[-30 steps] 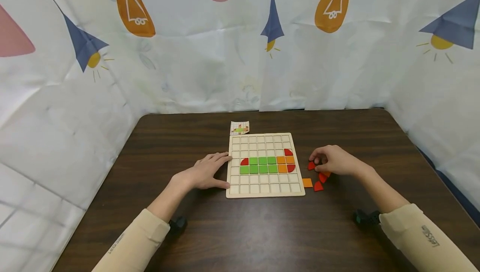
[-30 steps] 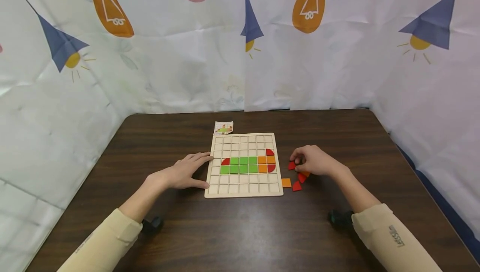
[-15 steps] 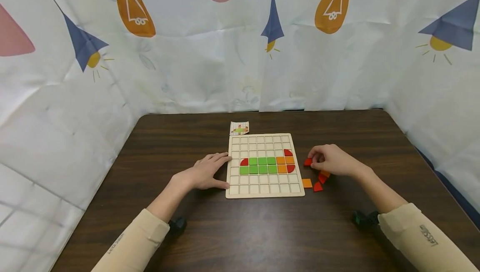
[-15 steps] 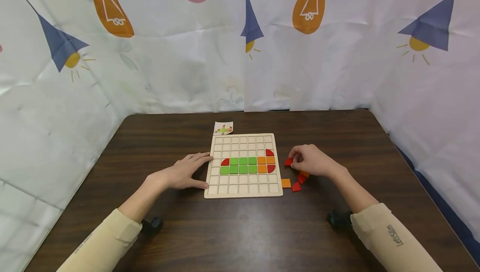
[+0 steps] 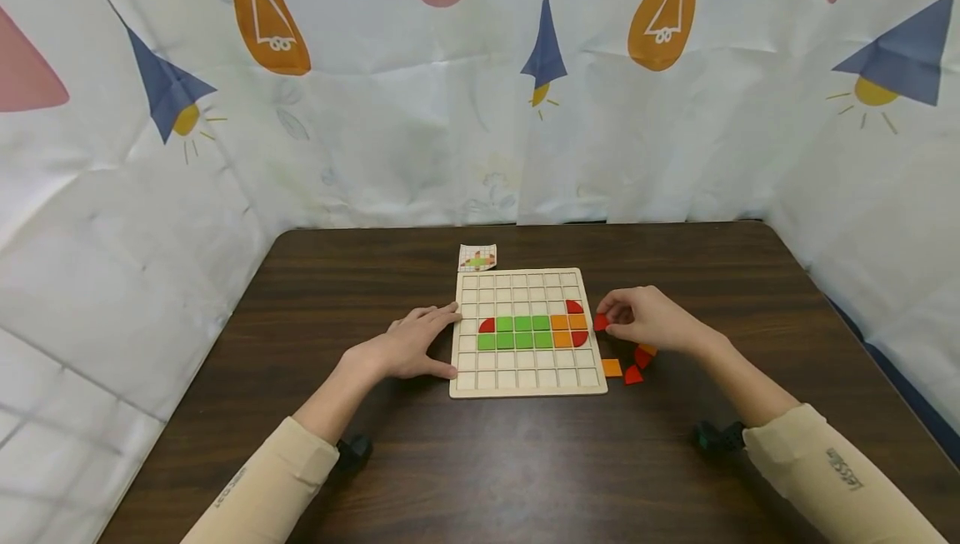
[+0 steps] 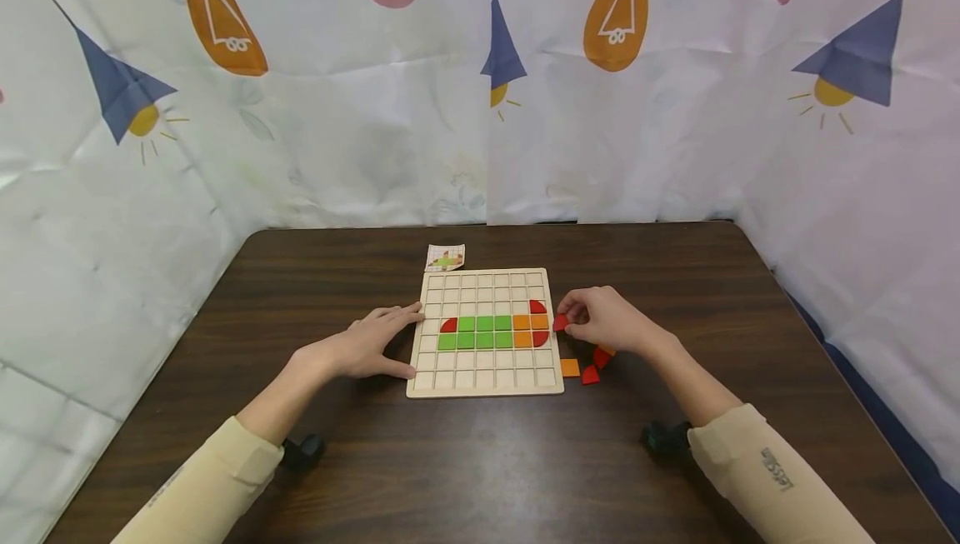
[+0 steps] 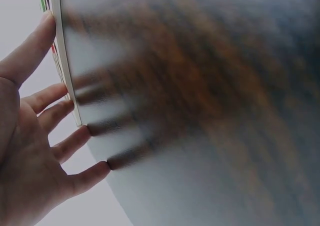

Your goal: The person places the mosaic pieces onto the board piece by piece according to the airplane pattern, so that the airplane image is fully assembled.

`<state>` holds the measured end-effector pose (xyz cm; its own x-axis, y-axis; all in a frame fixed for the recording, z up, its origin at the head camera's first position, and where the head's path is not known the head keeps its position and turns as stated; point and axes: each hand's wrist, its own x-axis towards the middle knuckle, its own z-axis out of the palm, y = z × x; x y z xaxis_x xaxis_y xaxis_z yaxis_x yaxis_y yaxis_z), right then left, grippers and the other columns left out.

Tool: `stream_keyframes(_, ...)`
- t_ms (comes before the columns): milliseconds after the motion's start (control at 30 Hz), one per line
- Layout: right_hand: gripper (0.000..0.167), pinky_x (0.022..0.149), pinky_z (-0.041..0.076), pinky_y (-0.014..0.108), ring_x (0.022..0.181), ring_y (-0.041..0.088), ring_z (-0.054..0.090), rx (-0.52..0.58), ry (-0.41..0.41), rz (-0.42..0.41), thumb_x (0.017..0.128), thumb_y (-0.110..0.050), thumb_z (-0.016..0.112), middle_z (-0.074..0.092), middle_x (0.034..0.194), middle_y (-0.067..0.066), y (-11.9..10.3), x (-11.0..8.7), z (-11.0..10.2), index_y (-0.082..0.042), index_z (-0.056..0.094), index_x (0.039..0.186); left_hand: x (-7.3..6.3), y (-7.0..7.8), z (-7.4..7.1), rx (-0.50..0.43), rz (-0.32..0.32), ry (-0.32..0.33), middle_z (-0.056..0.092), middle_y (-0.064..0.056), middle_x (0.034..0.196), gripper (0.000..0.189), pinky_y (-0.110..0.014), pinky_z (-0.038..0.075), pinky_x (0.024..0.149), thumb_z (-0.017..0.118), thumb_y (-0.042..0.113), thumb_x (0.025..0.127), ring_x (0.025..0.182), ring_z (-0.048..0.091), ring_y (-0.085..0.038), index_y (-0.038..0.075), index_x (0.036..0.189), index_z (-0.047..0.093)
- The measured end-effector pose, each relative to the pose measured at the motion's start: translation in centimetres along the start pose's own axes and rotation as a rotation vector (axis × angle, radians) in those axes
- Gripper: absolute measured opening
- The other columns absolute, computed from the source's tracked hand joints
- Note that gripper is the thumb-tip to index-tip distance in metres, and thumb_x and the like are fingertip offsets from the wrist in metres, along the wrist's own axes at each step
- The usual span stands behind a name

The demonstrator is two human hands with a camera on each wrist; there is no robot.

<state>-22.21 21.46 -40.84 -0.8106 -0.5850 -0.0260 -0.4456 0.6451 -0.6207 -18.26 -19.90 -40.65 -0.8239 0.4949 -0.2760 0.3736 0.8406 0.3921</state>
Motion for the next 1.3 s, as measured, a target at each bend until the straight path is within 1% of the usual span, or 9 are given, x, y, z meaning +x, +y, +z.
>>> stream_keyframes(167, 0.022, 0.074, 0.056, 0.031, 0.083, 0.014, 0.063, 0.018, 0.016, -0.015, 0.091, -0.002, 0.076, 0.069, 0.093, -0.004, -0.8, 0.4, 0.7, -0.004, 0.071, 0.112, 0.2, 0.0, 0.0, 0.003, -0.002, -0.007, 0.021, -0.008, 0.169, 0.09, -0.072, 0.023, 0.111, 0.079, 0.051, 0.088, 0.152, 0.02, -0.038, 0.014, 0.16, 0.038)
stream_keyframes(400, 0.02, 0.071, 0.054, 0.029, 0.082, 0.013, 0.062, 0.034, 0.027, -0.084, 0.091, -0.002, 0.075, 0.069, 0.092, -0.006, -2.1, 1.3, 1.8, -0.005, 0.071, 0.11, 0.1, 0.1, -0.1, 0.007, 0.004, -0.013, 0.02, -0.009, 0.169, 0.088, -0.074, 0.024, 0.109, 0.079, 0.05, 0.088, 0.151, 0.021, -0.04, 0.013, 0.158, 0.041)
stream_keyframes(600, 0.021, 0.071, 0.053, 0.029, 0.081, 0.012, 0.061, 0.039, 0.017, -0.122, 0.091, -0.004, 0.076, 0.067, 0.09, -0.008, -3.1, 2.3, 2.6, -0.008, 0.071, 0.111, 0.1, 0.1, -0.1, 0.003, -0.002, -0.025, 0.018, -0.008, 0.17, 0.088, -0.073, 0.024, 0.111, 0.079, 0.05, 0.088, 0.152, 0.02, -0.04, 0.014, 0.158, 0.041)
stream_keyframes(733, 0.02, 0.069, 0.053, 0.03, 0.08, 0.011, 0.061, 0.055, 0.01, -0.149, 0.091, -0.004, 0.075, 0.068, 0.089, -0.008, -3.6, 2.8, 3.1, -0.009, 0.072, 0.111, 0.1, 0.0, -0.2, 0.006, -0.001, -0.022, 0.018, -0.01, 0.17, 0.088, -0.073, 0.024, 0.11, 0.08, 0.05, 0.088, 0.151, 0.02, -0.04, 0.012, 0.158, 0.042)
stream_keyframes(1033, 0.019, 0.074, 0.054, 0.03, 0.081, 0.01, 0.062, 0.074, 0.005, -0.164, 0.091, -0.009, 0.078, 0.068, 0.087, -0.009, -5.2, 3.9, 3.9, -0.009, 0.072, 0.109, 0.0, 0.1, -0.3, 0.001, 0.004, -0.017, 0.02, -0.01, 0.169, 0.086, -0.075, 0.025, 0.108, 0.079, 0.051, 0.088, 0.15, 0.022, -0.041, 0.012, 0.156, 0.043)
stream_keyframes(1300, 0.018, 0.074, 0.054, 0.03, 0.081, 0.01, 0.062, 0.09, -0.003, -0.167, 0.092, -0.009, 0.078, 0.069, 0.088, -0.01, -6.0, 4.7, 4.9, -0.008, 0.072, 0.109, 0.1, 0.0, -0.3, 0.017, 0.008, -0.016, 0.021, -0.01, 0.169, 0.086, -0.075, 0.026, 0.108, 0.078, 0.052, 0.089, 0.149, 0.023, -0.041, 0.011, 0.155, 0.044)
